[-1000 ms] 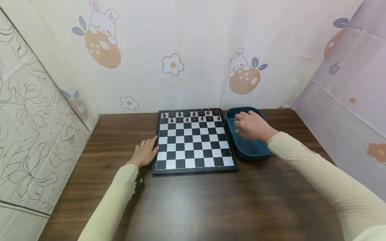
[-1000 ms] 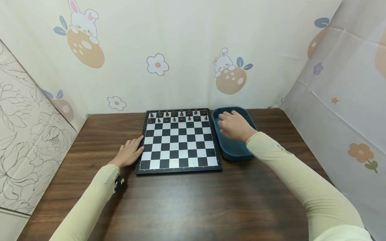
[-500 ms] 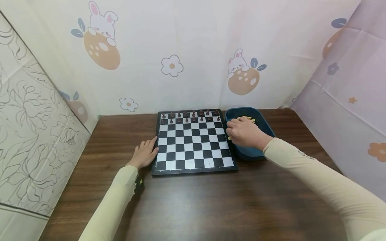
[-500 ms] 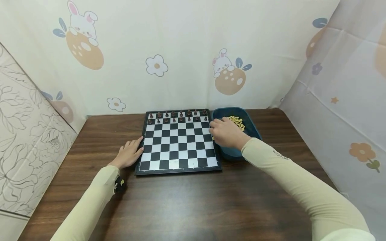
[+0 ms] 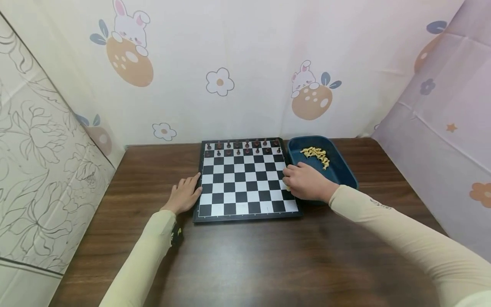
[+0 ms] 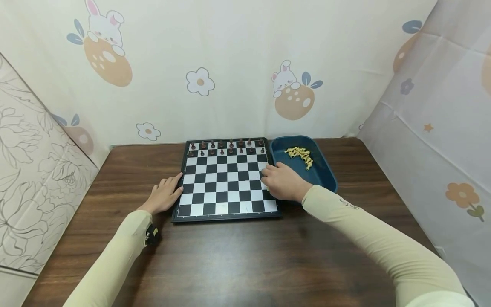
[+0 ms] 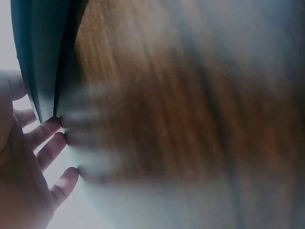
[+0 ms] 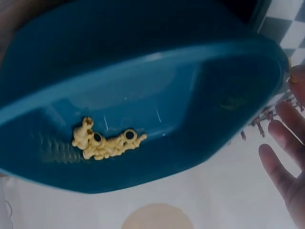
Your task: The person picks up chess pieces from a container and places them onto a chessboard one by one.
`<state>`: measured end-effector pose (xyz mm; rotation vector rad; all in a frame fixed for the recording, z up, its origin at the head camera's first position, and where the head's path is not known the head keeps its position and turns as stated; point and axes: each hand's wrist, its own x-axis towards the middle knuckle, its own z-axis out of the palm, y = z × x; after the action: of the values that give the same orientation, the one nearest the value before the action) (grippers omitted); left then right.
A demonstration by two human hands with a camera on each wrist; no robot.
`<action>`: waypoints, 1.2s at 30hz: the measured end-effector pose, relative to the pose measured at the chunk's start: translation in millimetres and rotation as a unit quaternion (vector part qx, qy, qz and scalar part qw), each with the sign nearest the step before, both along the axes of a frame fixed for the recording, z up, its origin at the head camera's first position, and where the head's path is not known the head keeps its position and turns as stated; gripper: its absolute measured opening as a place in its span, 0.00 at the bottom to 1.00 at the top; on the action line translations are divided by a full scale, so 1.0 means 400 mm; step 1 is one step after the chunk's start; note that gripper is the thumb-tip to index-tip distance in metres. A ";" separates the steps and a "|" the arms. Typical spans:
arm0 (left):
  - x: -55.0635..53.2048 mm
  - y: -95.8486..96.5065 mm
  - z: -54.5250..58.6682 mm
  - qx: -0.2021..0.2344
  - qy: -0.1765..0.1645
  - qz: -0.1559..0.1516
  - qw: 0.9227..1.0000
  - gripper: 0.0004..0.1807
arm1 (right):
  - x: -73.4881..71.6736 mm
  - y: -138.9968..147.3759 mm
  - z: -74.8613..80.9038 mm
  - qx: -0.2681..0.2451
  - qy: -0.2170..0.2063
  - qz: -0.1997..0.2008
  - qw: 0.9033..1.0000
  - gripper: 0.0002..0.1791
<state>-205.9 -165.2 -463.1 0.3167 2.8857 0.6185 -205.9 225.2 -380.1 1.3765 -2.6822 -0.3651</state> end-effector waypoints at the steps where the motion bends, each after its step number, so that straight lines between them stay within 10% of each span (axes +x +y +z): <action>1: -0.001 0.000 0.000 0.000 0.000 0.000 1.000 0.33 | 0.000 -0.001 -0.004 0.000 -0.002 0.001 1.000 0.04; 19: -0.007 0.005 0.003 -0.003 0.001 0.005 1.000 0.33 | -0.006 -0.004 -0.043 0.007 -0.013 0.009 1.000 0.05; 36: -0.003 0.002 0.003 -0.001 0.007 -0.004 1.000 0.33 | -0.009 0.003 -0.001 -0.008 -0.001 0.007 1.000 0.05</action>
<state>-207.3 -164.3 -461.7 0.3338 2.8975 0.6159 -209.5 226.4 -380.6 1.3917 -2.6697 -0.3406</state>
